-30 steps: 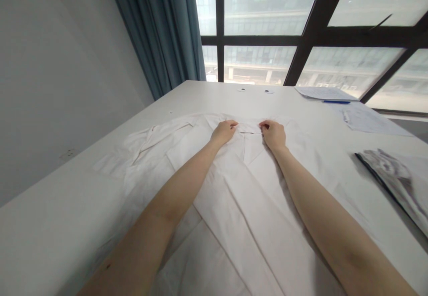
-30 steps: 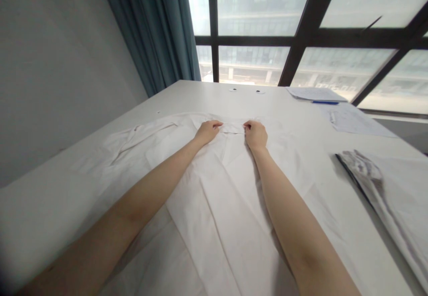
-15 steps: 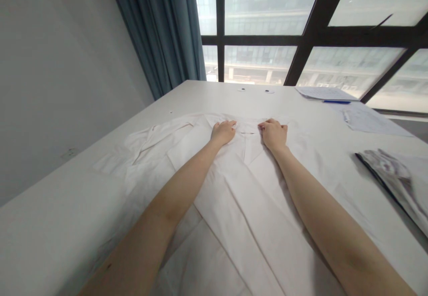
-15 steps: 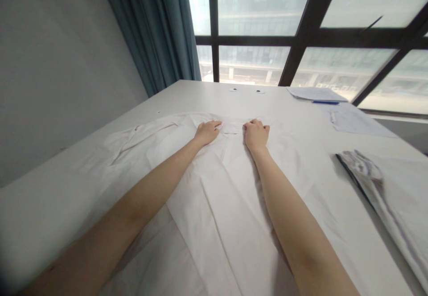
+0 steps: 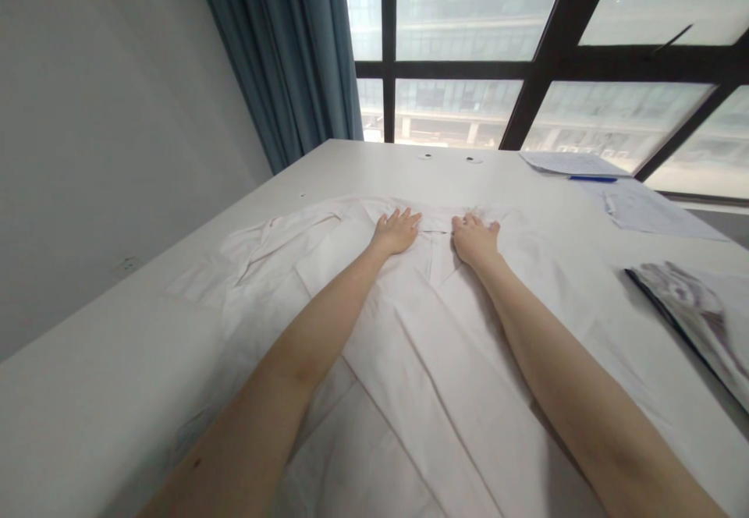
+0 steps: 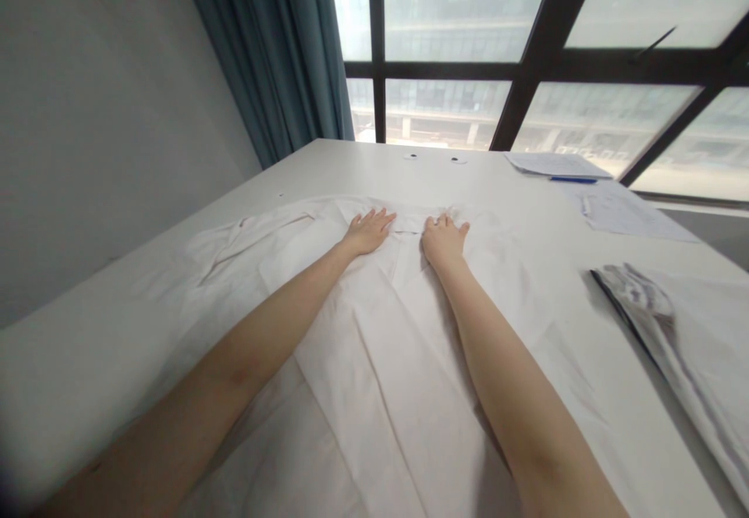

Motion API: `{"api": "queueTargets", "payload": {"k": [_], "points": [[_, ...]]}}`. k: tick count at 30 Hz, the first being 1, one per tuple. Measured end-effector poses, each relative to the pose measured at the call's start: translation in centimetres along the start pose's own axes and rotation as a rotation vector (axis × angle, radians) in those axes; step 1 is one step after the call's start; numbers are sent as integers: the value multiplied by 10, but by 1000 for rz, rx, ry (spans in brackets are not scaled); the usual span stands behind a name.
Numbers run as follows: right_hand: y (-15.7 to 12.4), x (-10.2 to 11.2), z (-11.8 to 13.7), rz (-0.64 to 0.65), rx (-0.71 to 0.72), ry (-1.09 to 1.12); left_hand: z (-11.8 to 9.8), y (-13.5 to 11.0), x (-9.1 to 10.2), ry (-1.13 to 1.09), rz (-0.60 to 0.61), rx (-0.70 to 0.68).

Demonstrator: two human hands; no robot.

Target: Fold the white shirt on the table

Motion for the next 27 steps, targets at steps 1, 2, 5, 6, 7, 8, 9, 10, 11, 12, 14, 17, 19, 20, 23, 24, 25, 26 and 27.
{"api": "queueTargets", "payload": {"k": [1, 2, 5, 6, 7, 8, 9, 10, 11, 12, 14, 17, 19, 20, 23, 24, 25, 26, 27], "points": [[1, -3, -2, 20, -6, 8, 0, -1, 0, 4, -1, 1], [1, -6, -4, 36, -11, 17, 0, -2, 0, 7, -3, 0], [3, -11, -9, 66, -11, 43, -1, -3, 0, 14, -5, -5], [3, -11, -10, 70, -5, 53, -1, -3, 0, 16, -4, -5], [3, -11, -12, 71, 3, 63, -1, -3, 0, 16, -2, -6], [3, -11, -14, 71, 10, 74, -1, -3, 0, 16, 0, -6], [2, -11, -16, 68, 15, 87, -1, -3, 0, 15, 3, -8], [1, -11, -19, 61, 17, 99, -1, -3, 0, 12, 6, -11], [0, -11, -21, 49, 15, 113, -1, -3, 0, 9, 9, -15], [-2, -11, -24, 33, 9, 127, -1, -3, 1, 5, 10, -17], [-5, -9, -28, -14, -11, 157, -1, -4, 2, -6, 3, -14], [-8, -4, -35, -104, -59, 209, 1, -6, 7, -28, -51, 10], [-9, 3, -47, -177, -121, 252, 5, -9, 13, -49, -117, 44], [-11, 7, -56, -216, -169, 274, 7, -10, 17, -62, -155, 67], [-20, 16, -98, -318, -379, 328, 15, -15, 28, -106, -265, 142], [-25, 17, -113, -339, -458, 341, 18, -17, 31, -121, -296, 161], [-30, 17, -126, -351, -531, 353, 19, -18, 34, -136, -324, 175], [-34, 16, -137, -356, -589, 366, 20, -20, 37, -153, -351, 186], [-37, 15, -144, -357, -630, 378, 21, -23, 41, -169, -378, 197]]}}
Point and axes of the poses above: each hand's wrist, its own y-axis towards the middle knuckle, its own x-axis out of the back of the hand, z = x × y, the point moved 10 cm from there along y, towards the middle knuckle, and after that the axes turned 3 degrees about x, right-handed, at the moved point
